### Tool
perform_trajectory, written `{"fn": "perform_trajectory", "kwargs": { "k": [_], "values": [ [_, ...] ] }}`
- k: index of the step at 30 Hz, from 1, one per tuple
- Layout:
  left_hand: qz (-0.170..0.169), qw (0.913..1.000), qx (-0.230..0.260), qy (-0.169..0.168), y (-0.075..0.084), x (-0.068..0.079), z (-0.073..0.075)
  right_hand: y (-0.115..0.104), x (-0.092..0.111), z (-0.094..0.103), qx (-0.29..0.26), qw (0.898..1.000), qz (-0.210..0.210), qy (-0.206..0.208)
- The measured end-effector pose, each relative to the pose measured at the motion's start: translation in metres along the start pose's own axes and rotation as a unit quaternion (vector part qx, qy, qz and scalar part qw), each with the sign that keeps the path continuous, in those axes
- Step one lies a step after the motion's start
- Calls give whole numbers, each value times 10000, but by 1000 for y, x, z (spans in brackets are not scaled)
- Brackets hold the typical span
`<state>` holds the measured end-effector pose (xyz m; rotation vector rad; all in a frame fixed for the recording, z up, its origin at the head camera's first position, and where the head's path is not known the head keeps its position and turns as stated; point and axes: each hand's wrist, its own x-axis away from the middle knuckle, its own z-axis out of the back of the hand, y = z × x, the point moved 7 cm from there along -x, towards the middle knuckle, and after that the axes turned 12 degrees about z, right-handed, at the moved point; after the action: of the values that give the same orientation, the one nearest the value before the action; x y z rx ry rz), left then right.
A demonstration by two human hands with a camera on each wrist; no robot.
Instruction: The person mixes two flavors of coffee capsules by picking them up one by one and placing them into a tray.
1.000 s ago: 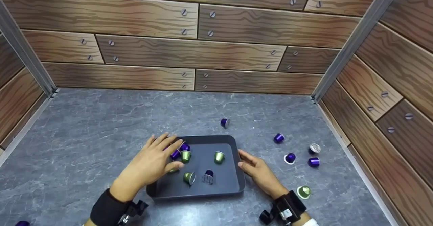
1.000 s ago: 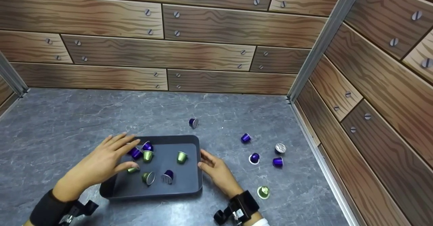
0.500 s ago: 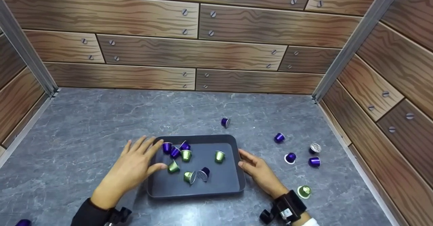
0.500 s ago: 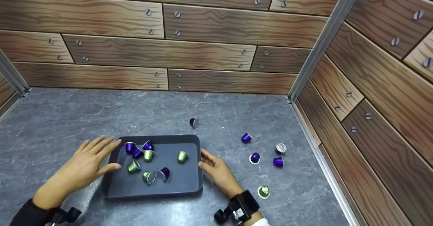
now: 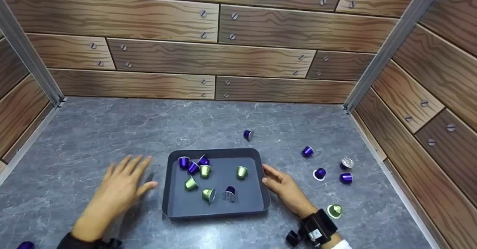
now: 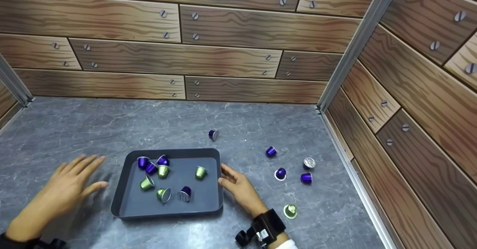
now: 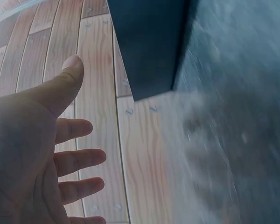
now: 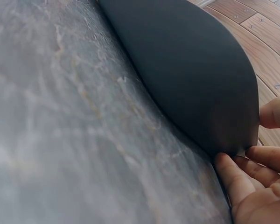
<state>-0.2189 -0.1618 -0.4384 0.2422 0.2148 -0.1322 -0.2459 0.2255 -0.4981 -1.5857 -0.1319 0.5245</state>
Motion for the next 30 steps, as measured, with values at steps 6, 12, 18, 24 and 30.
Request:
{"fn": "perform_trajectory", "kwargs": {
  "k": [6,12,18,24,30],
  "values": [
    [315,9994,14,156,-31,14,9,10,0,7,108,9999,17,123],
    [556,9981,-62,275,-56,27,18,-9,1,-2,80,9999,-109,76],
    [913,9955,-191,147,-81,44,22,-10,0,-5,38,10000,-66,-15],
    [1692,9834,-507,-412,-110,64,17,-9,-2,-6,47,10000,-66,6],
    [2329,9654,-923,-724,-137,80,11,-11,-4,-6,6,10000,-29,-63]
  ]
}}
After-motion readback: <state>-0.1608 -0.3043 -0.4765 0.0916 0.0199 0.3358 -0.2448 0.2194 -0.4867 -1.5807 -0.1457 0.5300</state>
